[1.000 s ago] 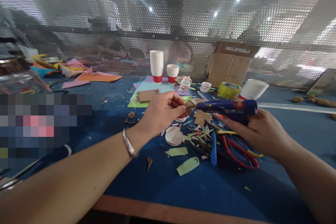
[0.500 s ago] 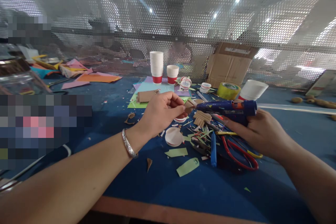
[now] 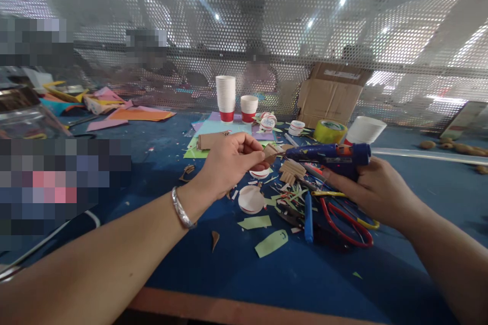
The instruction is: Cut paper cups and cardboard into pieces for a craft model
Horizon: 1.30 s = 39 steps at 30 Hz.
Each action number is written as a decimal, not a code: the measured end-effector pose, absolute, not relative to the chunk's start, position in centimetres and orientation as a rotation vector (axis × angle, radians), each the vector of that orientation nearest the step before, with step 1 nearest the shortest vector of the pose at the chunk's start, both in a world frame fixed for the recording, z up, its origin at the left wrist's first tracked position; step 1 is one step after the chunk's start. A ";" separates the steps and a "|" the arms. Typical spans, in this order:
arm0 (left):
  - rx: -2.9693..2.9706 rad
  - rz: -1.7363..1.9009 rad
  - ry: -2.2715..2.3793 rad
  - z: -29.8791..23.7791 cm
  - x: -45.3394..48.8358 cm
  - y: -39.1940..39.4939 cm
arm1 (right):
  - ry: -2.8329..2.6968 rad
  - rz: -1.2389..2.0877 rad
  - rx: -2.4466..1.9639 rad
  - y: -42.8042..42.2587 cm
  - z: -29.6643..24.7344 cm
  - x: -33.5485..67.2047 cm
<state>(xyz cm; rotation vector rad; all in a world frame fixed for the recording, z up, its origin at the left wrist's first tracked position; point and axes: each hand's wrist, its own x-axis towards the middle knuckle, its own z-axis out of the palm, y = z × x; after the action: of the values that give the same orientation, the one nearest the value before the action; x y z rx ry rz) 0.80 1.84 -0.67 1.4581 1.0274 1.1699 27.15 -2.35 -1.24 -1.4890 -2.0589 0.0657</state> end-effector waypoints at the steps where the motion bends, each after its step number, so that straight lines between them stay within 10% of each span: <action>1: 1.441 1.190 1.008 -0.7 0.8 1.9 | -2.027 0.140 -1.512 -2.3 -1.2 27.2; 15: 1.240 1.344 0.897 -1.2 0.8 2.6 | -1.749 0.581 -2.000 0.4 -0.6 30.4; 27: 1.342 1.301 0.873 -1.2 0.8 2.2 | -1.855 0.026 -2.208 1.2 -1.2 33.1; 39: 1.410 1.283 0.863 -1.5 0.8 2.4 | -2.644 0.398 -1.081 -5.4 -1.7 21.1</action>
<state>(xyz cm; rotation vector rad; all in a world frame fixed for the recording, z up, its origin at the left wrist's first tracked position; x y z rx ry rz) 0.85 2.38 -1.52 1.4101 0.8626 1.2826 21.13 -5.42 -1.70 -1.0805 -2.6436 0.3978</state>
